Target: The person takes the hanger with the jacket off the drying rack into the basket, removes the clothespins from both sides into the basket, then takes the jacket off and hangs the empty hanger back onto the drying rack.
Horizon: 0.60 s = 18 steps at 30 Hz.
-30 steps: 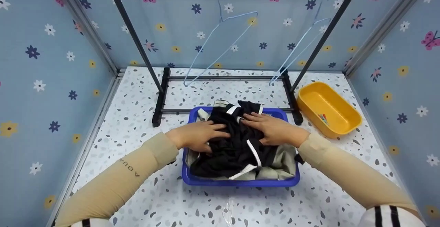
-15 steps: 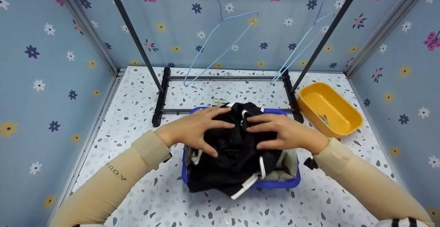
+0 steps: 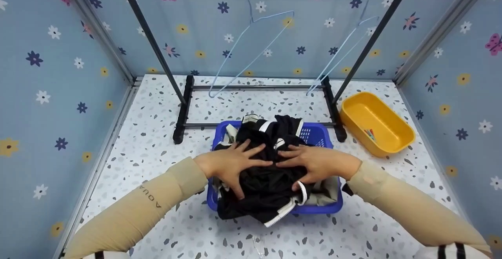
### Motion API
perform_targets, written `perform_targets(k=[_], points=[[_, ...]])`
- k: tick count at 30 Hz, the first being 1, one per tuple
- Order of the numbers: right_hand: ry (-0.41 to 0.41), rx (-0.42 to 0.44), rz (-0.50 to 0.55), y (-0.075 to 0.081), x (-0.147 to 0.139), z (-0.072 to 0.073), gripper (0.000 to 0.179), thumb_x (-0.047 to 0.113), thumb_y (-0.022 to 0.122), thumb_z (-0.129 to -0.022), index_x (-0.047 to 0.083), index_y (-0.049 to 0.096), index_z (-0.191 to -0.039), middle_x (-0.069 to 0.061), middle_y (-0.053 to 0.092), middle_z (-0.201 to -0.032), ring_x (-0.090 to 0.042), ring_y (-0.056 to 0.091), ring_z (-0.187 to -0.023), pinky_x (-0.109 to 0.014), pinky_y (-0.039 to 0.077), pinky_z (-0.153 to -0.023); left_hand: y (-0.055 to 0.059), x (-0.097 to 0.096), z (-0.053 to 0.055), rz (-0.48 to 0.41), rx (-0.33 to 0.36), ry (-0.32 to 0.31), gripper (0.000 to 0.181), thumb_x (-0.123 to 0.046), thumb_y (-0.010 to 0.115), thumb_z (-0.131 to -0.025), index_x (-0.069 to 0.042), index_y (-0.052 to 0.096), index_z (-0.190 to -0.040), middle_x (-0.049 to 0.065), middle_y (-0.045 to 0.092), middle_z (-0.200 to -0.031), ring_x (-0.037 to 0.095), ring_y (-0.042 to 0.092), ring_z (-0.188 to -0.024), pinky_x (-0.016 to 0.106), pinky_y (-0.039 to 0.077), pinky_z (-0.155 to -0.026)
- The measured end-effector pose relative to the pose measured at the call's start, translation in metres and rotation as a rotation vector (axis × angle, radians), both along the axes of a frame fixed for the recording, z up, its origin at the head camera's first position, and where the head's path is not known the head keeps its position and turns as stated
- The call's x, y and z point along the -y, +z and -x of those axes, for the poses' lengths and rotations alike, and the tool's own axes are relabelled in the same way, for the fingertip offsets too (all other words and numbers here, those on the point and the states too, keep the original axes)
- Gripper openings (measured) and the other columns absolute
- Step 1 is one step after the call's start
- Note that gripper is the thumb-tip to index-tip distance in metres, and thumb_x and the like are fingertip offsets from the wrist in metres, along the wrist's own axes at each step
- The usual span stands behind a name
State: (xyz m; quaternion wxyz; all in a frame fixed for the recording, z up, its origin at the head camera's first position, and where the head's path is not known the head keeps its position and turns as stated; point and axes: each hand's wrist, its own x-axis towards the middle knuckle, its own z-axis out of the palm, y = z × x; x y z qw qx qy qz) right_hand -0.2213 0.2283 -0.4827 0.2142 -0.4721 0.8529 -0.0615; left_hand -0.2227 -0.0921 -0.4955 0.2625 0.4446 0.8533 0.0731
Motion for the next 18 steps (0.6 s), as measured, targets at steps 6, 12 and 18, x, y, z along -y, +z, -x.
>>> perform_targets(k=[6, 12, 18], points=[[-0.007, 0.017, -0.082, -0.009, 0.006, 0.001, 0.077, 0.063, 0.071, -0.098, 0.027, 0.053, -0.163, -0.009, 0.036, -0.176, -0.052, 0.029, -0.161, -0.066, 0.023, -0.132, -0.011, -0.002, 0.001, 0.037, -0.014, -0.001, 0.117, -0.061, 0.090, -0.078, -0.048, 0.023, -0.172, 0.006, 0.000, -0.185, 0.061, 0.002, -0.162, 0.076, 0.006, -0.130], [0.030, -0.035, -0.125, -0.013, 0.012, -0.001, 0.076, 0.064, 0.065, -0.101, 0.026, 0.049, -0.165, -0.011, 0.032, -0.177, -0.054, 0.026, -0.161, -0.066, 0.022, -0.132, -0.015, 0.000, 0.000, 0.051, -0.004, 0.007, 0.115, -0.065, 0.087, -0.078, -0.048, 0.022, -0.172, 0.006, 0.000, -0.185, 0.060, 0.003, -0.163, 0.075, 0.007, -0.130], [0.072, -0.137, -0.002, -0.005, 0.011, -0.001, 0.066, 0.056, 0.063, -0.106, 0.020, 0.056, -0.161, -0.018, 0.043, -0.171, -0.057, 0.041, -0.153, -0.067, 0.033, -0.128, -0.004, 0.005, 0.002, 0.023, -0.039, 0.023, 0.114, -0.066, 0.087, -0.080, -0.049, 0.022, -0.172, 0.006, 0.002, -0.185, 0.059, 0.010, -0.163, 0.075, 0.014, -0.129]])
